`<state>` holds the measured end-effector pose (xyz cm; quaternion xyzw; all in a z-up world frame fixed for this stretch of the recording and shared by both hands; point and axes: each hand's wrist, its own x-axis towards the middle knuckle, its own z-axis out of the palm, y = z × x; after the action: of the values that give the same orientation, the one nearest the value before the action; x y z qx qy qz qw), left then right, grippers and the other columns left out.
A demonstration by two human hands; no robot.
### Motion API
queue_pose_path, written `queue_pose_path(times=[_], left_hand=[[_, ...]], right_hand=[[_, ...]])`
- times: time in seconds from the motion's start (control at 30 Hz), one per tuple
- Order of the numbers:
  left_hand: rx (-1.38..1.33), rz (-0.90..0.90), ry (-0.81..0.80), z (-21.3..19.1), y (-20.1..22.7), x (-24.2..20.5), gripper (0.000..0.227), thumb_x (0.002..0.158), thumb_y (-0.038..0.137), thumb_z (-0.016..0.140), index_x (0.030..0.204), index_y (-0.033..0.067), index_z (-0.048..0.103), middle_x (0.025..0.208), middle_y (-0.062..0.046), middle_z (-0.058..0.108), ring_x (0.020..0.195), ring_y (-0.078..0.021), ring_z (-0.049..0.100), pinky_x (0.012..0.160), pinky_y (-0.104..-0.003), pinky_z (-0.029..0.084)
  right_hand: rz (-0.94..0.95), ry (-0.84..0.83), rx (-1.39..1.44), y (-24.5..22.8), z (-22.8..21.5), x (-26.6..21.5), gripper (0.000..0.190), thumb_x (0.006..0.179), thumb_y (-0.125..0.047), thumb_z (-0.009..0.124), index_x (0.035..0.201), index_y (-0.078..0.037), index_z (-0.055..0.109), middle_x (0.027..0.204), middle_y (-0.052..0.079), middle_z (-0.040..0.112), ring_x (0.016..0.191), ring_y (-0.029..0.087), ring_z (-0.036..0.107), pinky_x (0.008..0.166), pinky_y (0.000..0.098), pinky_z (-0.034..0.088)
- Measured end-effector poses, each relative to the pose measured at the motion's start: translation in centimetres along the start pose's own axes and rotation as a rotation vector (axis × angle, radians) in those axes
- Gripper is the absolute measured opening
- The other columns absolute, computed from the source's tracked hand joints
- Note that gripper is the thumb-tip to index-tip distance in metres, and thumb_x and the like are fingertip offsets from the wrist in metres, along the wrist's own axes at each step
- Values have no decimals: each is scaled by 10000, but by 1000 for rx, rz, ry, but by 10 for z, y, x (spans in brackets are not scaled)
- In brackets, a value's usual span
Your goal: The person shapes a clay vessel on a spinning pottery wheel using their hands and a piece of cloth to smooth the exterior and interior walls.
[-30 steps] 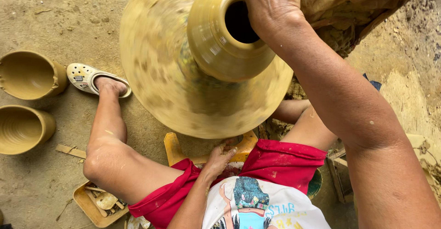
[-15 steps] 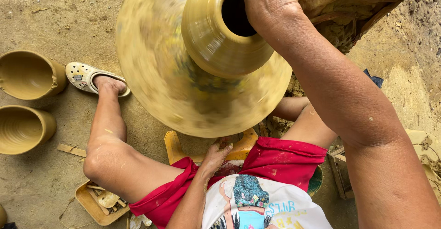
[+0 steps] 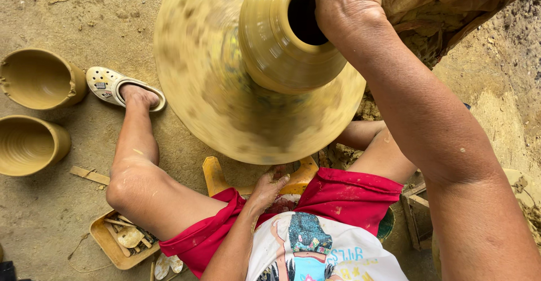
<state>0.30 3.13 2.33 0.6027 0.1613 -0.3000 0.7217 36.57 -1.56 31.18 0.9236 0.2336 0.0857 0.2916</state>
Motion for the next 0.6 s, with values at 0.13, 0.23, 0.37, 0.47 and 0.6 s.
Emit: queue_pose_path(times=[0.13, 0.23, 0.37, 0.47, 0.6], left_hand=[[20, 13, 6, 2, 1, 1, 666, 914, 341, 689, 1462, 0, 525, 1471, -161, 601, 1369, -260, 556, 1139, -345, 394], [18, -2, 5, 1, -1, 3, 671, 920, 340, 697, 1467, -1, 509, 1477, -162, 589, 1375, -259, 547, 1141, -346, 391], [4, 6, 1, 1, -2, 3, 667, 919, 342, 697, 1465, 4, 515, 1482, -157, 584, 1385, -255, 531, 1144, -344, 377], [-10, -10, 2, 2, -1, 3, 645, 913, 347, 697, 1439, 5, 550, 1462, -154, 607, 1368, -256, 548, 1138, -346, 386], [-13, 28, 2, 1, 1, 3, 631, 916, 339, 691, 1435, 8, 553, 1456, -150, 609, 1365, -253, 547, 1140, -347, 382]], right_hand=[[9, -23, 17, 2, 3, -3, 172, 783, -165, 840, 909, -60, 789, 650, 144, 730, 561, 242, 721, 406, 399, 572], [8, -59, 59, 4, 4, -3, 181, 810, -168, 829, 939, -50, 782, 659, 165, 730, 570, 265, 732, 412, 412, 581], [-9, -76, 108, 6, 4, -4, 194, 809, -131, 828, 975, -44, 779, 691, 177, 735, 600, 279, 743, 423, 417, 588], [-11, -64, 90, 6, 6, -5, 209, 810, -149, 830, 985, -46, 782, 697, 187, 742, 601, 288, 745, 428, 425, 593], [-2, -79, 117, 6, 8, 0, 214, 795, -130, 831, 989, -53, 785, 720, 198, 744, 605, 299, 744, 409, 433, 591]])
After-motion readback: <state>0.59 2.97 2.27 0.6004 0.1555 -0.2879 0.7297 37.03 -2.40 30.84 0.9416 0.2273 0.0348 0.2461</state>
